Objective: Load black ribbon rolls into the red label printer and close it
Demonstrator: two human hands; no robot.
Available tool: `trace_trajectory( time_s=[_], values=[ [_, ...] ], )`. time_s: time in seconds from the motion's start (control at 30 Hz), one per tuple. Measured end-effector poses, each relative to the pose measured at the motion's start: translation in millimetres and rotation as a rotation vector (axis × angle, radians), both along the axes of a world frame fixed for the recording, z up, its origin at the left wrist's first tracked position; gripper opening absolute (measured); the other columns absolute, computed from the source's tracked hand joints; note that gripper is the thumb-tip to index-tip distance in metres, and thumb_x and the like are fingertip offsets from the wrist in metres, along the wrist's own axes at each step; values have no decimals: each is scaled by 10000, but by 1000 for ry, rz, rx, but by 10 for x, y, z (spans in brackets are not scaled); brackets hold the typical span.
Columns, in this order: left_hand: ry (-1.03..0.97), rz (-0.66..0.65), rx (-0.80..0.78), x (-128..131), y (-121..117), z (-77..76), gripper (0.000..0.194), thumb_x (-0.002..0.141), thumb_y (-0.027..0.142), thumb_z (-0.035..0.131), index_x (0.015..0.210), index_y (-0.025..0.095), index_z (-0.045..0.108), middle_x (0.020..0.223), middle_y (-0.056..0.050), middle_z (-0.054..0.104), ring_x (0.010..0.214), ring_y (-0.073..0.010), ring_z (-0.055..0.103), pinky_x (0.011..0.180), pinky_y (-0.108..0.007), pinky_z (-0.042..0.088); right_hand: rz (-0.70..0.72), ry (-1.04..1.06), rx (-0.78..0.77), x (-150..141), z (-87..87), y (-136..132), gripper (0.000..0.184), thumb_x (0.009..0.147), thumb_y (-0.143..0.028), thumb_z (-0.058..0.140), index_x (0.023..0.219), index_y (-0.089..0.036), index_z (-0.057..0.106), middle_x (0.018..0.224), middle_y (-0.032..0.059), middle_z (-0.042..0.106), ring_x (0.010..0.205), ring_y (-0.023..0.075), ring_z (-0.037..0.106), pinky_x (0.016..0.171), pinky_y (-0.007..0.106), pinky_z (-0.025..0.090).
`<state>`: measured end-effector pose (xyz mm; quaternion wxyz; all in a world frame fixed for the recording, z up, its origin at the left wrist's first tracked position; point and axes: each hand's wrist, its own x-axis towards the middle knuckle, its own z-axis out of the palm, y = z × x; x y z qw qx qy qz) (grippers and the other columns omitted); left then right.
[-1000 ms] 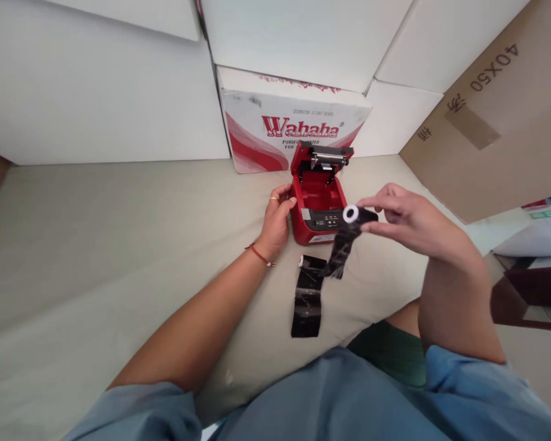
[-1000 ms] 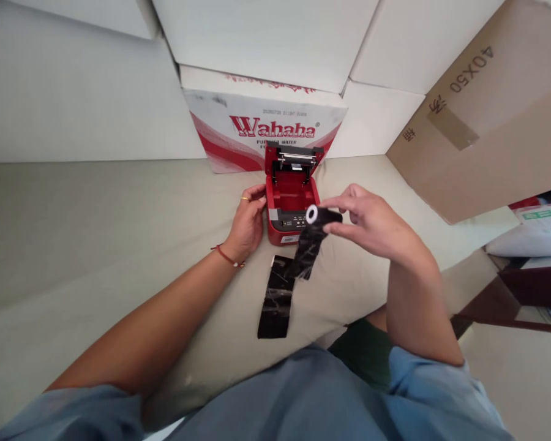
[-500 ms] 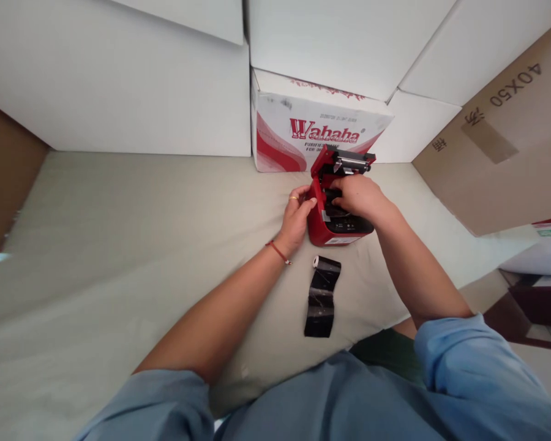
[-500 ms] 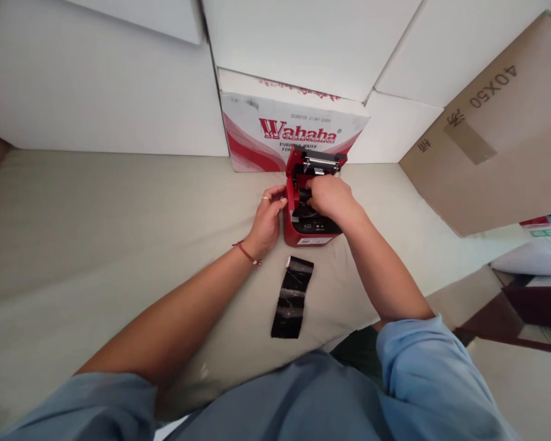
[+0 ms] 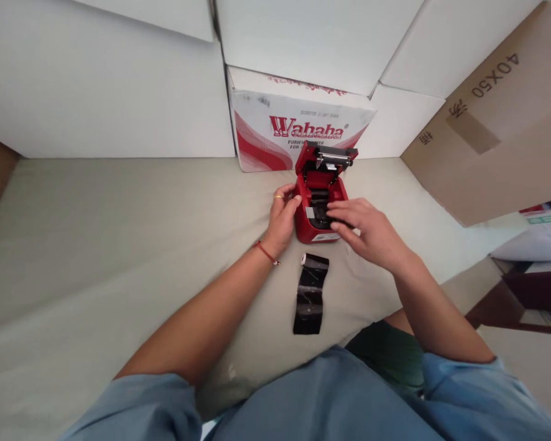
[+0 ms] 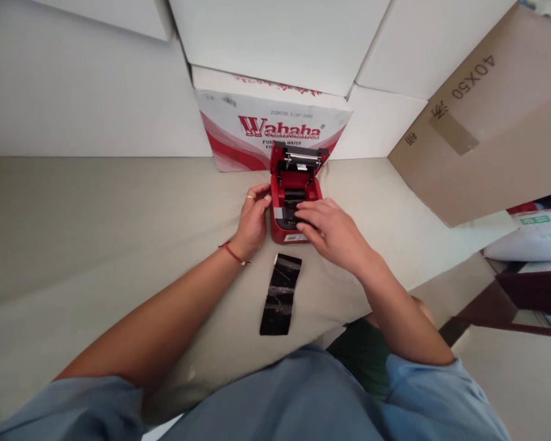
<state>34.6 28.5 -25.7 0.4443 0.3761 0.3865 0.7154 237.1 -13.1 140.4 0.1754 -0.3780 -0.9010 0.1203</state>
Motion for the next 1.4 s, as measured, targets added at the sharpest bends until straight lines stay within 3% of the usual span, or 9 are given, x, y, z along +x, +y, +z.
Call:
trace_trajectory(
  time_s=[0.2,0.37,0.53,0.63,0.83,0.97,1.07,1.23,1.4],
  values=[
    [421,284,245,-32,-378,327,399,1095,630,630,1249,277,732,1413,-115,640,1505,-336,561,1416,-565,338,13,-31,15,247,-294,-194,444,1154,-330,590,1581,-281,699,1703,124,675,1616,320,604,1375,633,449],
    [740,164,443,18,-584,418,334,1031,523,721,1284,315,787,1353,-94,739,1556,-404,577,1414,-677,304,26,-35,0,332,-365,-164,482,1148,-318,589,1626,-321,656,1740,110,640,1657,309,563,1407,673,381],
    [891,22,516,26,-564,341,317,995,378,755,1306,391,819,1233,-45,816,1471,-364,679,1458,-708,205,37,16,-23,385,-401,-178,479,1136,-327,612,1611,-343,666,1732,99,650,1660,311,560,1416,682,354],
    [918,3,523,15,-545,332,310,979,345,760,1275,401,835,1216,-40,826,1427,-347,706,1453,-719,235,39,106,-61,388,-306,-137,375,1133,-369,636,1486,-345,760,1616,84,751,1561,312,665,1403,643,397],
    [972,62,592,31,-552,342,326,979,280,736,1262,406,836,1231,-45,820,1387,-325,730,1398,-715,357,-254,338,142,254,-34,479,478,1187,-571,481,1474,-329,776,1591,93,762,1530,332,677,1326,591,504],
    [953,-14,552,48,-548,326,309,994,280,736,1257,408,834,1229,-50,807,1438,-331,699,1399,-724,365,-270,330,278,68,-24,1089,653,1184,-709,399,1583,-284,693,1651,126,707,1580,341,621,1309,584,503],
    [916,-8,562,64,-552,312,303,1002,273,753,1260,413,829,1235,-48,805,1450,-325,696,1402,-714,378,-225,250,263,-72,-40,1282,738,1195,-745,281,1514,-263,740,1543,130,773,1495,315,687,1294,539,510],
    [1084,168,605,80,-601,315,341,1015,254,757,1318,404,809,1356,-56,783,1522,-309,655,1393,-672,417,-164,323,226,-124,-61,983,752,1194,-756,307,1199,-258,869,1260,94,885,1242,274,810,1185,454,593],
    [1165,335,657,85,-634,298,408,1017,209,756,1366,418,774,1448,-54,744,1582,-308,597,1399,-634,392,-170,293,162,66,-287,447,584,1209,-644,410,1203,-286,871,1277,77,898,1268,289,831,1266,544,560]
  ],
)
